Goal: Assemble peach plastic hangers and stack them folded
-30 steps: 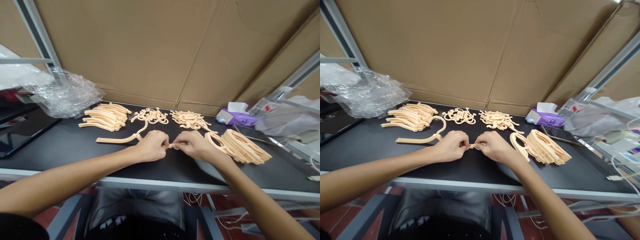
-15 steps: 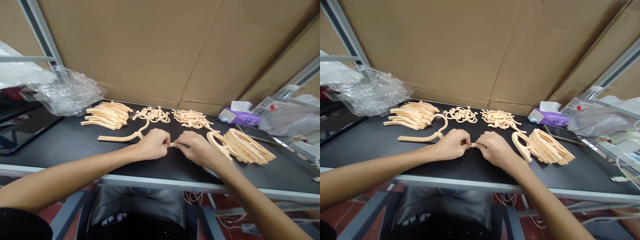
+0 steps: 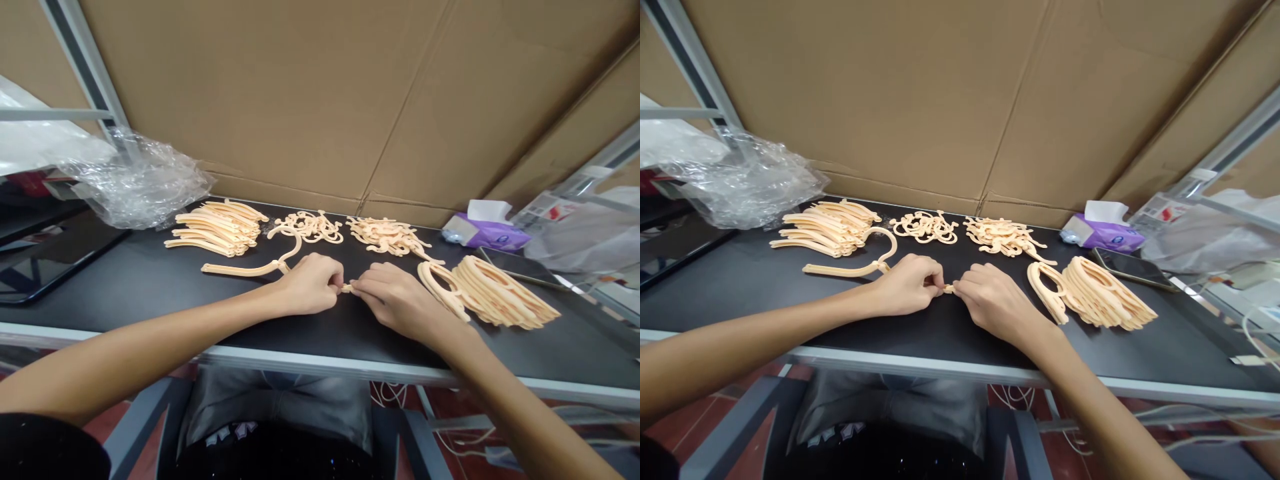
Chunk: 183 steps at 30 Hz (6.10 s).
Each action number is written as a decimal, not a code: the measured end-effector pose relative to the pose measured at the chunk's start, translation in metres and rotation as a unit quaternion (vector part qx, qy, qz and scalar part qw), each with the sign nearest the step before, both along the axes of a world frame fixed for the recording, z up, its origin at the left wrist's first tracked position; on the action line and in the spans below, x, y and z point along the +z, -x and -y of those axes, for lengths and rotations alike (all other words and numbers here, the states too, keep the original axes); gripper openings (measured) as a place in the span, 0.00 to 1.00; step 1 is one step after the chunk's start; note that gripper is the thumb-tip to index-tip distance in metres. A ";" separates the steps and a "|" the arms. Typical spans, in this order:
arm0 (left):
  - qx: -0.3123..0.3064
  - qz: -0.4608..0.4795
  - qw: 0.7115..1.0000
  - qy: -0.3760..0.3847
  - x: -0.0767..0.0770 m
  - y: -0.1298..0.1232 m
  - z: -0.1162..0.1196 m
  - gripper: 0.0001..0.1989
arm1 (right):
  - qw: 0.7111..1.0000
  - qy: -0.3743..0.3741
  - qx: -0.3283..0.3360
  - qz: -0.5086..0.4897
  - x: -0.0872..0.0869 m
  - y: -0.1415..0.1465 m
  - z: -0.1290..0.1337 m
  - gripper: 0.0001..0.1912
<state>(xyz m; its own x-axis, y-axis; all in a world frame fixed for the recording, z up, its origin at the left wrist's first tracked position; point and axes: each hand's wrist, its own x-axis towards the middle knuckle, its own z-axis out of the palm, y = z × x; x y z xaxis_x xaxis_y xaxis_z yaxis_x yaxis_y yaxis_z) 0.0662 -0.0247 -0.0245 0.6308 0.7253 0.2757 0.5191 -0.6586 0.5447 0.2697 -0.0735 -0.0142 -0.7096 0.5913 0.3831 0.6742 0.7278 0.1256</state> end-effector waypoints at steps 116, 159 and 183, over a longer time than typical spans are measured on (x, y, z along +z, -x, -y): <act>-0.036 -0.064 0.956 -0.283 0.009 0.009 0.008 0.10 | 0.974 0.006 -0.043 -0.221 -0.011 -0.008 -0.017 0.08; 0.046 -0.203 0.960 -0.188 0.016 0.101 0.006 0.16 | 0.978 0.079 -0.141 -0.129 -0.006 -0.010 -0.014 0.10; 0.074 -0.185 0.951 -0.238 0.009 0.102 -0.001 0.15 | 0.942 -0.102 -0.320 0.010 -0.017 -0.039 -0.048 0.18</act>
